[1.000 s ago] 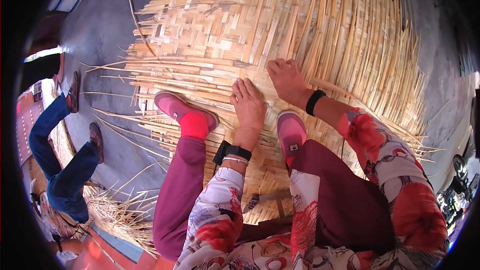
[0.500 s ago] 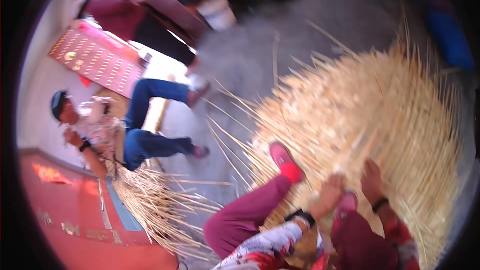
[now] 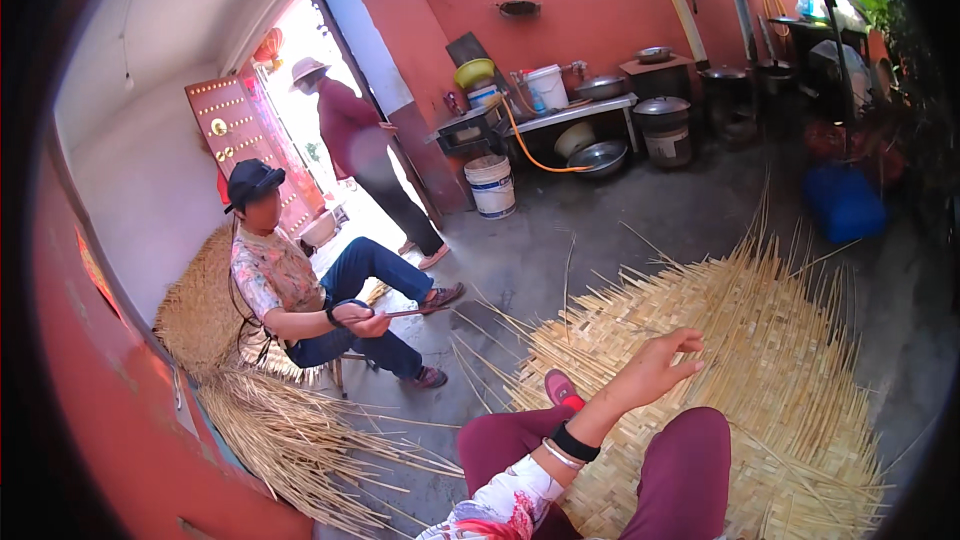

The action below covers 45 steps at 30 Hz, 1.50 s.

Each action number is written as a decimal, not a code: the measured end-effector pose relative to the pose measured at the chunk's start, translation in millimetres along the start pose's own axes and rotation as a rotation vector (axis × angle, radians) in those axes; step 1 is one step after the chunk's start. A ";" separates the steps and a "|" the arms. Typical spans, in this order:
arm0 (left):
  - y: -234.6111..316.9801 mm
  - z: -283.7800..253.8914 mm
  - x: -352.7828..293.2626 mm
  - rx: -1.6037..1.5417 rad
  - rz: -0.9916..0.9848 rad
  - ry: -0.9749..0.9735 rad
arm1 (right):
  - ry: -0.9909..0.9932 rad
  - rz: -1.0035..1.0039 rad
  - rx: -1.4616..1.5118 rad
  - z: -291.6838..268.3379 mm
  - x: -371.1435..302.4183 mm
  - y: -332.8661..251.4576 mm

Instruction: Weaving a large circular mat using thin bamboo strips.

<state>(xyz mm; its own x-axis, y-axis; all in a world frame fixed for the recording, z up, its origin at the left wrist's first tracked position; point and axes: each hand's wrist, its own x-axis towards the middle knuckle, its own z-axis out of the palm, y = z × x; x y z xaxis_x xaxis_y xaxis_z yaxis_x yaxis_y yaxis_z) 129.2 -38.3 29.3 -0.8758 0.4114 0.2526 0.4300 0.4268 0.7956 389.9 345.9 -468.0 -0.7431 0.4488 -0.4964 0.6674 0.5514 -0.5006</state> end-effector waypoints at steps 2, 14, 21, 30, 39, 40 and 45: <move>56.0 -5.9 -19.0 -0.073 0.202 0.012 | 0.015 0.085 0.045 -11.5 -9.2 23.1; 143.9 25.3 -71.8 -0.143 0.286 -0.218 | -0.022 0.475 1.712 -47.1 -55.1 36.6; 92.7 1.3 5.6 -0.331 0.135 -0.373 | -0.344 0.370 1.499 -38.6 -7.4 17.0; -132.3 24.0 123.0 -0.058 -0.341 0.050 | -0.281 0.513 1.662 -2.0 28.2 14.3; -459.8 115.7 44.0 0.703 -0.897 -0.176 | 0.196 0.505 1.513 -86.1 76.0 -40.3; -475.7 119.9 36.2 0.772 -0.929 -0.127 | 0.226 0.470 1.505 -90.6 85.6 -46.3; -523.2 139.5 32.8 0.375 -0.929 -0.100 | 0.159 0.665 1.503 -89.4 123.0 -52.6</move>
<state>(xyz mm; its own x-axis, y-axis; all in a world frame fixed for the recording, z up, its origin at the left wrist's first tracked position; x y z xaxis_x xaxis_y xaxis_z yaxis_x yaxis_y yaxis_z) -93.9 -135.8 -455.5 -0.8839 -0.1552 -0.4412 -0.3580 0.8316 0.4247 259.0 434.9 -439.4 -0.2599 0.4281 -0.8655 0.2276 -0.8439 -0.4858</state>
